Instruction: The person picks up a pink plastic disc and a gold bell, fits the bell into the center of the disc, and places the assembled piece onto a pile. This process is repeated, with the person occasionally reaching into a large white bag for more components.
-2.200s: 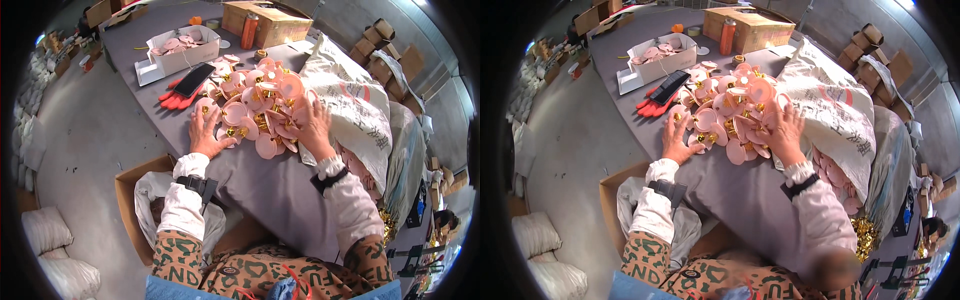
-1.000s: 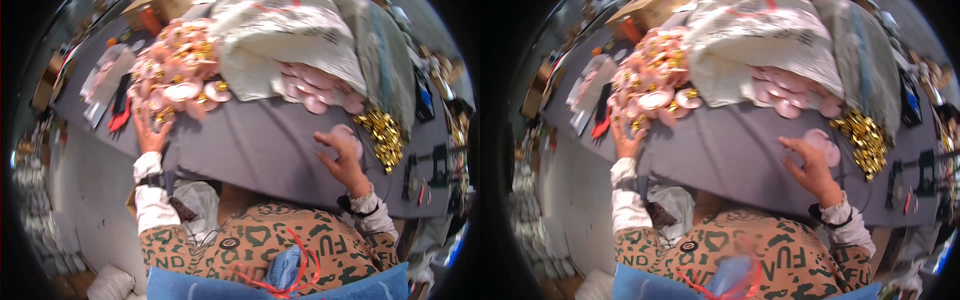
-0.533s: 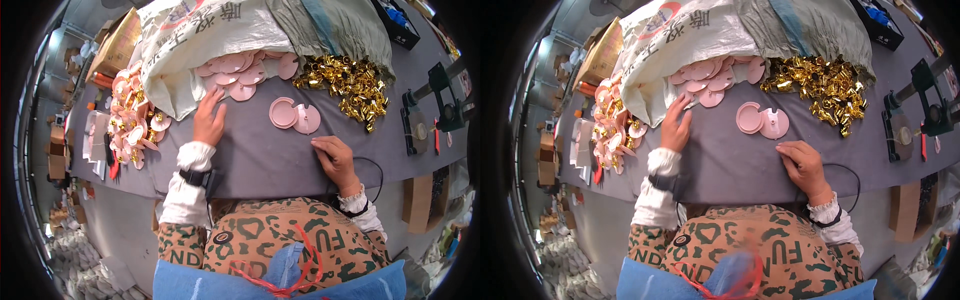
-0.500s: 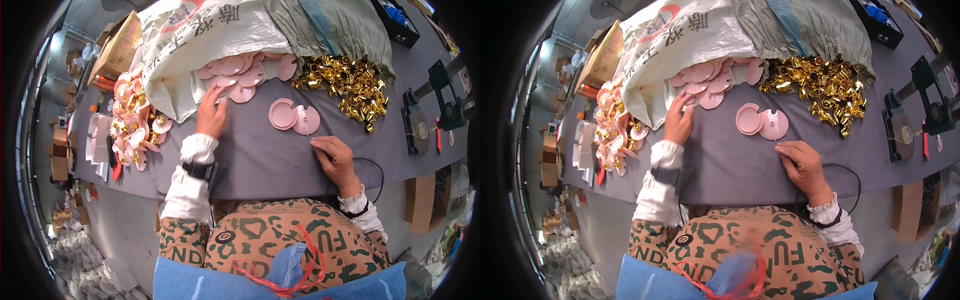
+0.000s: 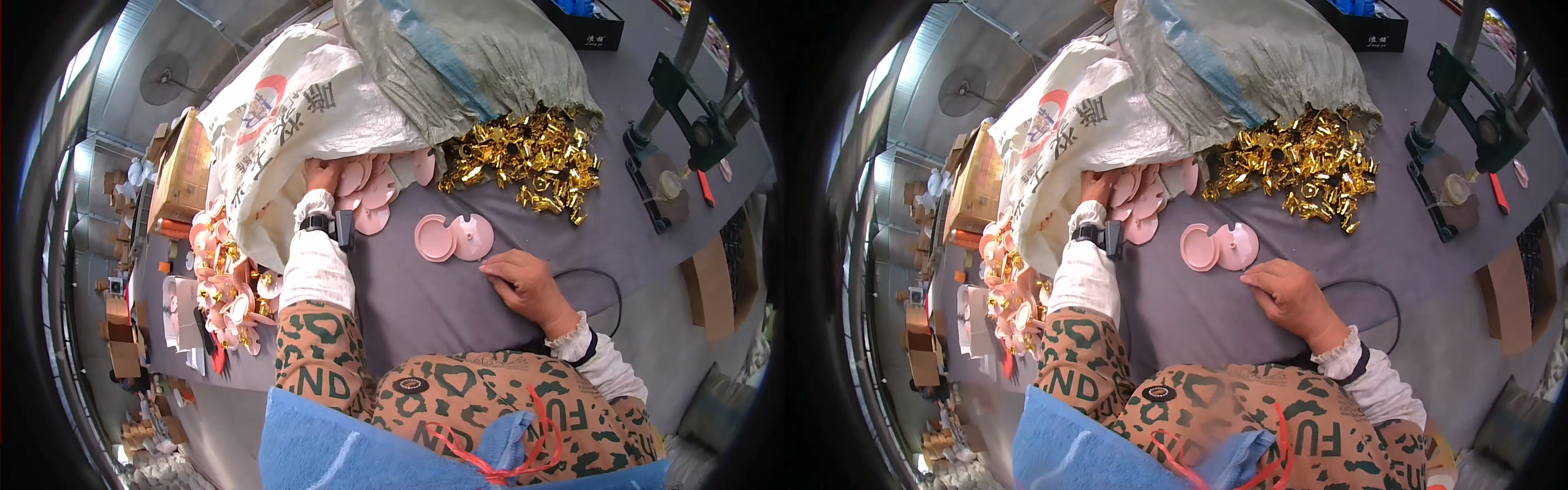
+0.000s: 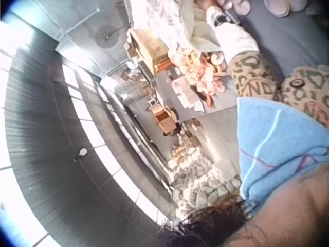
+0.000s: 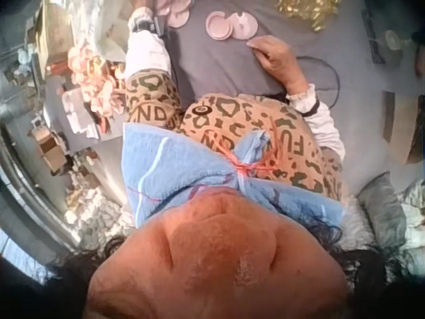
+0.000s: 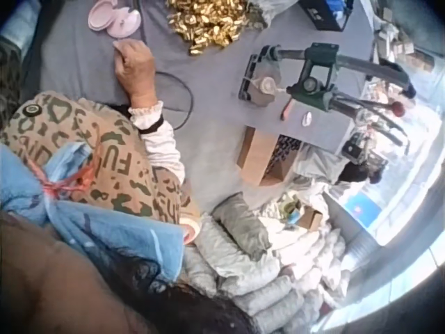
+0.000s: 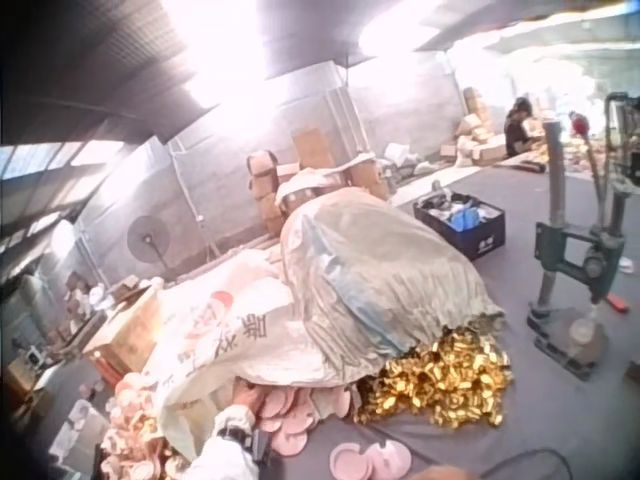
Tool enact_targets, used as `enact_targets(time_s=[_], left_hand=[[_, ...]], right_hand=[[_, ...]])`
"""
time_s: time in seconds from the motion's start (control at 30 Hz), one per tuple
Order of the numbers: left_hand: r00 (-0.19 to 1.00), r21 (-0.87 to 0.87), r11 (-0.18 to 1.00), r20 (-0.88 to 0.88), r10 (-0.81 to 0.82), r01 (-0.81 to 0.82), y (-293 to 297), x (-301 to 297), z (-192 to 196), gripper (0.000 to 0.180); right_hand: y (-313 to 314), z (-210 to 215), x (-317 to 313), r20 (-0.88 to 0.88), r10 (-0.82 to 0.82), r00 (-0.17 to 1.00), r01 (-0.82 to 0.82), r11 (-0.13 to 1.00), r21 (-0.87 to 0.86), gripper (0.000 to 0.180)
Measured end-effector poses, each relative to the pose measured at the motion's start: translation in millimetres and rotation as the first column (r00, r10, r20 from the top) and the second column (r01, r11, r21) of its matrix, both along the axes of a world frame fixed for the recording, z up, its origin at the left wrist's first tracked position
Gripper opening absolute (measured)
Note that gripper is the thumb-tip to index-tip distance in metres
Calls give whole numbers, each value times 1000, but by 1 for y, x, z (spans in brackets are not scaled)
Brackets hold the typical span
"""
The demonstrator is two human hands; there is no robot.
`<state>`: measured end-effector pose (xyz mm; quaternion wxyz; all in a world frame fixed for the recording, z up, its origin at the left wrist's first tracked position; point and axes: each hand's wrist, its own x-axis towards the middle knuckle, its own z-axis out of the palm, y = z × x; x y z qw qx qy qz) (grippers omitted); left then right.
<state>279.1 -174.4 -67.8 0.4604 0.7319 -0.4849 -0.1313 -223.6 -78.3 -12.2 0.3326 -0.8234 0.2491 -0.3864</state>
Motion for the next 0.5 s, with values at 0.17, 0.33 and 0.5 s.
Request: enact_targets(time_s=[0.17,0.33,0.5], left_hand=[[986,116,984,-106,-126,139,31,-100,30,55],[904,67,959,324,-281,274,61,-124,59,56],[814,151,942,555,171,-301,57,-27,78,33]], right_hand=[[0,2,2,-43,-25,999,24,999,-43,22],[-1,4,4,-59,-15,998,14,1000,-19,21],[-2,10,6,-90,-29,995,30,999,13,21]])
